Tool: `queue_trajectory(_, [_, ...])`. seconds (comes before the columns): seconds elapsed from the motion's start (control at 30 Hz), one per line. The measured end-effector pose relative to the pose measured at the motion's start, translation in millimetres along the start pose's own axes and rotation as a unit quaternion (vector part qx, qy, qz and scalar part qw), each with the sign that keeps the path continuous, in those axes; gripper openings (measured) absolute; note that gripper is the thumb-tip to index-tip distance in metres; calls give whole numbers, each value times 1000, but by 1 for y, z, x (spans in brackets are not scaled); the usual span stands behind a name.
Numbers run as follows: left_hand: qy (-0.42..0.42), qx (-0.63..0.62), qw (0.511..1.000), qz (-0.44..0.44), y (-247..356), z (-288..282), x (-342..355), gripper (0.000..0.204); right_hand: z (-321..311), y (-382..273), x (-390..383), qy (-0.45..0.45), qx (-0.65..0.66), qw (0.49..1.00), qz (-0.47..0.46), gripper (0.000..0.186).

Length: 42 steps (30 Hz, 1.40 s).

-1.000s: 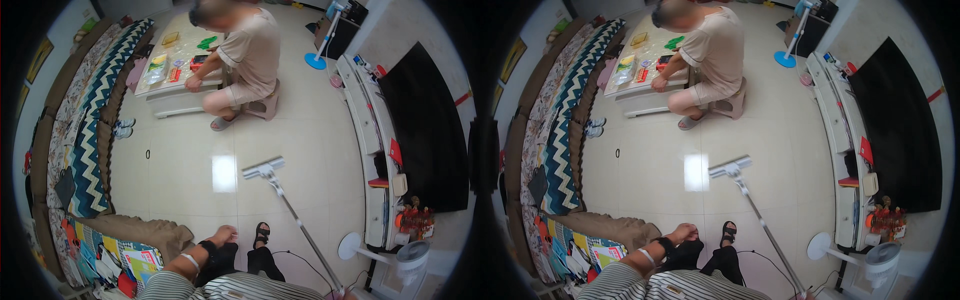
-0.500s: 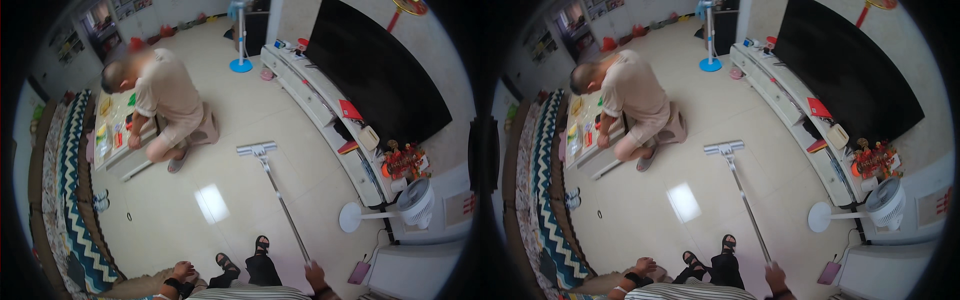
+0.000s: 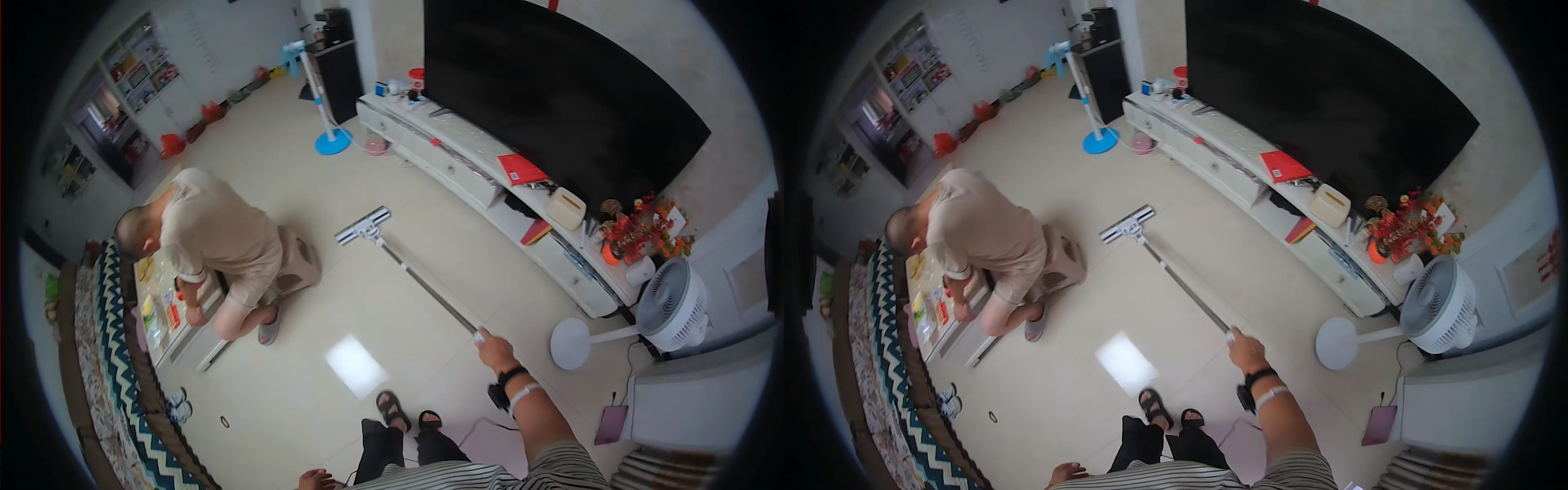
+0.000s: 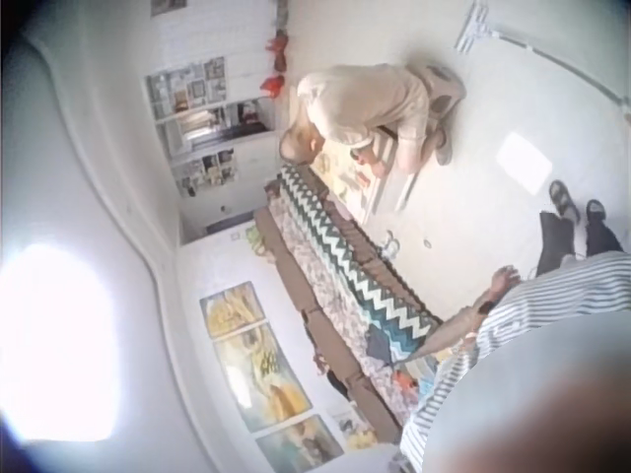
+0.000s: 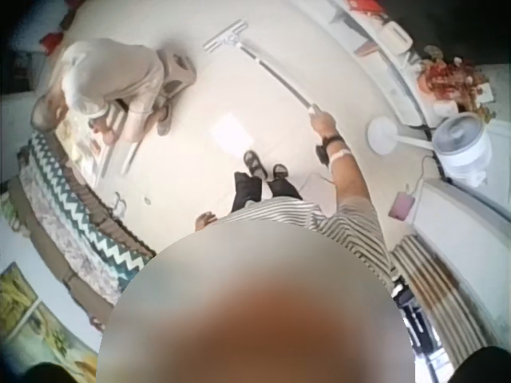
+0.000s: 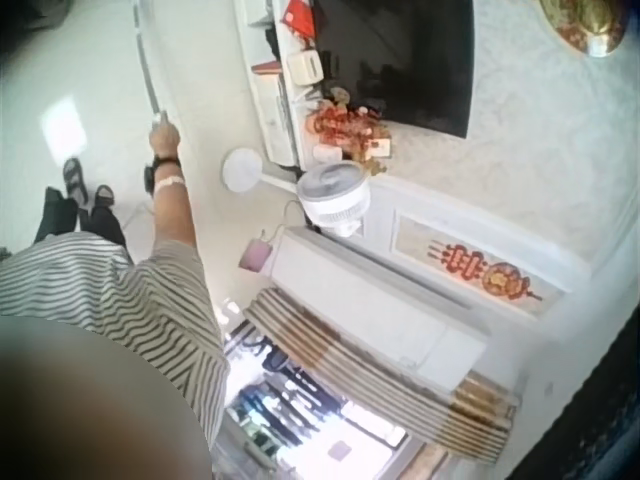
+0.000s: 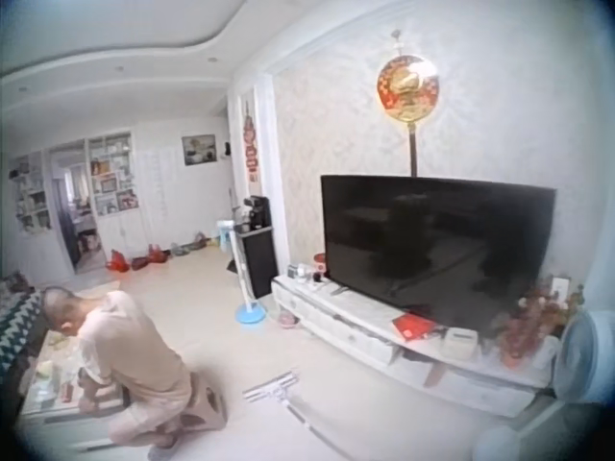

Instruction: The person cleans the floor across the hallway and living room using a floor squeegee, pauses to move a small wooden stool under a table by hand, and resumes squeegeeing the floor.

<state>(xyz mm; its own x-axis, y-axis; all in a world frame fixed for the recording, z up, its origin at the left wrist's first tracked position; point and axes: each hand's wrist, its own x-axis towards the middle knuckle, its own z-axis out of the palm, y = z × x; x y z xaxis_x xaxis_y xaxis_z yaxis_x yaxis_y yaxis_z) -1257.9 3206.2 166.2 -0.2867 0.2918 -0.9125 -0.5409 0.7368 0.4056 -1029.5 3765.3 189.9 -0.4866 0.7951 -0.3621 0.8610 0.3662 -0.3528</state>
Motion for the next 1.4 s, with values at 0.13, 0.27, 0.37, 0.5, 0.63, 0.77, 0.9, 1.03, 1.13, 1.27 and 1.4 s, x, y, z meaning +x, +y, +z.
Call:
queue_trajectory(0.13, [-38, 242, 960, 138, -21, -44, 63, 26, 1, 70, -102, -19, 1, 999, 46, 41])
queue_trajectory(0.27, [-40, 132, 984, 108, 105, 11, 83, 23, -26, 89, -224, -103, -63, 980, 160, 47])
queue_trajectory(0.37, [12, 39, 998, 49, 211, 38, 105, 21, -29, 65, -268, -143, -28, 959, 245, 45])
queue_trajectory(0.5, [-36, 364, 897, 247, 343, 99, 118, 30, -33, 55, -239, -25, -10, 987, 161, 39])
queue_trajectory(0.63, [-152, 437, 716, 522, 473, 218, 54, 57, -232, -38, -125, -28, 477, 857, 194, 35])
queue_trajectory(0.77, [-187, 504, 494, 683, 577, 372, -34, 56, -279, -77, -43, 14, 658, 750, -64, 43])
queue_trajectory(0.9, [-316, 399, 633, 584, 633, 418, -32, 35, -268, -69, 38, 77, 659, 725, -186, 45])
queue_trajectory(1.03, [-281, 446, 656, 540, 670, 459, -40, 20, -150, -21, 143, 267, 426, 852, -146, 70])
queue_trajectory(1.13, [-303, 348, 711, 531, 680, 497, -56, 19, -149, -49, 188, 297, 438, 840, -121, 70])
queue_trajectory(1.27, [-361, 269, 705, 547, 707, 529, -89, 13, -170, -35, 225, 202, 527, 826, 0, 34])
queue_trajectory(1.4, [-390, 255, 696, 547, 732, 534, -114, 26, -188, -10, 214, 280, 500, 819, -3, 15])
